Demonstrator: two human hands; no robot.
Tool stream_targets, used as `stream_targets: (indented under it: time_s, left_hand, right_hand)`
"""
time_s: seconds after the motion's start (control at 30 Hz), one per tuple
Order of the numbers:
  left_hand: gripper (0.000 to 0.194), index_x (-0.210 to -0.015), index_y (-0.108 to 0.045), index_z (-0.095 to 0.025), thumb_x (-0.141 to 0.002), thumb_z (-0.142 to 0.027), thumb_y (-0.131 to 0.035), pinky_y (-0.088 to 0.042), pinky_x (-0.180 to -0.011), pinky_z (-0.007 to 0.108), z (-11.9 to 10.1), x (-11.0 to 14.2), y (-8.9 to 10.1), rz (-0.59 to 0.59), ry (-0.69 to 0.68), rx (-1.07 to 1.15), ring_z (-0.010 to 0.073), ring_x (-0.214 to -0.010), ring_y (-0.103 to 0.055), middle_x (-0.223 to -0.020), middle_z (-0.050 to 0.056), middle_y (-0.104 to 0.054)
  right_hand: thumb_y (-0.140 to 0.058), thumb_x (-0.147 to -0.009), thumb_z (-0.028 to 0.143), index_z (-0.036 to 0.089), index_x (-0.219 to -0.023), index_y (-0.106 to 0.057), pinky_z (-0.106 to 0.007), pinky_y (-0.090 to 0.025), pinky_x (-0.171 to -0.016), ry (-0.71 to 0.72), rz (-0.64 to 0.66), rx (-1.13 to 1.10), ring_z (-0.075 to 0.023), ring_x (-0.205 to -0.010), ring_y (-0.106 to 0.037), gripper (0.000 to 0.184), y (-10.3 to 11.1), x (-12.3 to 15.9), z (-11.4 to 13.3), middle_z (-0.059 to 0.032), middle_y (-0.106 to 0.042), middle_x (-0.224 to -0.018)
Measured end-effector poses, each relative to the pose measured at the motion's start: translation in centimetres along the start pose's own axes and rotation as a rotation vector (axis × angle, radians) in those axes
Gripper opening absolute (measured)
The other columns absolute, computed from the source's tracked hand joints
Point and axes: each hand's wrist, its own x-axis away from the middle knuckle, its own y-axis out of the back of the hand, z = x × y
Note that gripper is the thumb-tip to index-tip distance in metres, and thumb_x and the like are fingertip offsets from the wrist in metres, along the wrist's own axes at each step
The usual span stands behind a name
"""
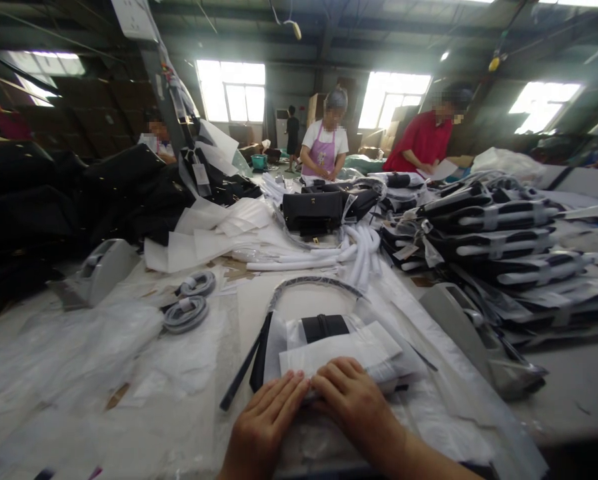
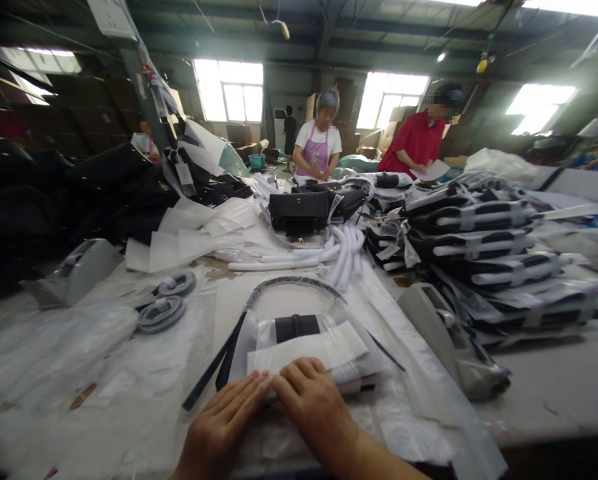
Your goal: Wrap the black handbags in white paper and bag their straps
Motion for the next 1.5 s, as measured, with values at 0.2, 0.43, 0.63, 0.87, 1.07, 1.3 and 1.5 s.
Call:
stream_targets:
  time_s: [0.2, 0.43, 0.63, 0.87, 1.07, 1.3, 1.5]
  left_hand:
    - [0.053, -0.140, -0.049, -0.013, -0.088, -0.022, -0.048, -0.054, -0.100, 0.029, 0.5, -0.7, 0.9, 0.169, 0.039, 0.147, 0.0155, -0.126, -0.059, -0.138, 0.001, -0.062]
    - [0.028, -0.114, -0.067, -0.019, -0.098, -0.009, -0.046, -0.051, -0.097, 0.029, 0.1, -0.5, -0.6, -0.112, 0.031, 0.134, 0.0135, -0.114, -0.067, -0.119, 0.000, -0.073]
    - [0.031, -0.112, -0.069, -0.016, -0.100, -0.008, -0.042, -0.047, -0.101, 0.030, -0.1, -0.7, -0.4, -0.105, 0.007, 0.109, 0.0148, -0.115, -0.066, -0.121, 0.003, -0.073]
    - [0.031, -0.104, -0.071, -0.019, -0.100, -0.010, -0.042, -0.047, -0.102, 0.030, -0.3, -0.5, -0.6, -0.128, -0.016, 0.090, 0.0154, -0.118, -0.065, -0.121, 0.005, -0.073]
    - [0.030, -0.102, -0.072, -0.017, -0.100, -0.010, -0.043, -0.047, -0.102, 0.031, -0.4, -0.6, -0.4, -0.118, -0.035, 0.091, 0.0176, -0.118, -0.065, -0.122, 0.006, -0.072]
    - [0.031, -0.104, -0.071, -0.016, -0.100, -0.009, -0.041, -0.046, -0.101, 0.033, -0.5, -0.4, -0.4, -0.092, -0.034, 0.097, 0.0192, -0.119, -0.064, -0.124, 0.007, -0.071]
    - [0.029, -0.105, -0.071, -0.017, -0.099, -0.008, -0.044, -0.047, -0.100, 0.033, -0.5, -0.6, -0.4, -0.085, -0.039, 0.068, 0.0191, -0.119, -0.064, -0.124, 0.008, -0.070]
  right_hand:
    - [-0.039, -0.106, 0.023, 0.017, -0.092, -0.062, -0.035, -0.039, -0.072, 0.132, 0.005, 0.072, -0.0204, -0.074, -0.050, 0.027, -0.2, -0.1, -0.4, -0.0031, -0.060, -0.080]
    - [-0.034, -0.107, 0.021, 0.016, -0.092, -0.062, -0.035, -0.040, -0.076, 0.138, -0.047, 0.062, -0.0189, -0.076, -0.051, 0.032, -0.7, 0.4, -0.5, -0.0030, -0.062, -0.080]
    - [-0.036, -0.107, 0.022, 0.016, -0.095, -0.064, -0.035, -0.044, -0.081, 0.154, -0.082, 0.049, -0.0181, -0.079, -0.055, 0.031, -0.7, 0.6, -0.7, -0.0035, -0.066, -0.083]
    - [-0.043, -0.105, 0.017, 0.016, -0.117, -0.067, -0.040, -0.043, -0.108, 0.265, -0.055, 0.063, -0.0184, -0.108, -0.062, 0.027, 0.8, 3.4, -1.0, -0.0041, -0.073, -0.111]
    - [-0.050, -0.103, 0.023, 0.024, -0.138, -0.057, -0.045, -0.026, -0.123, 0.423, 0.167, 0.167, -0.0216, -0.141, -0.043, 0.036, 1.7, 8.3, 0.6, -0.0010, -0.055, -0.146]
    - [-0.061, -0.098, 0.023, 0.019, -0.110, -0.072, -0.035, -0.037, -0.116, 0.386, 0.052, 0.003, -0.0160, -0.119, -0.065, 0.017, -0.9, 8.7, 2.5, 0.0008, -0.073, -0.121]
    - [-0.056, -0.100, 0.017, 0.015, -0.100, -0.072, -0.026, -0.044, -0.110, 0.263, -0.098, -0.141, -0.0129, -0.100, -0.073, 0.017, -0.3, 8.2, 3.8, -0.0013, -0.079, -0.102]
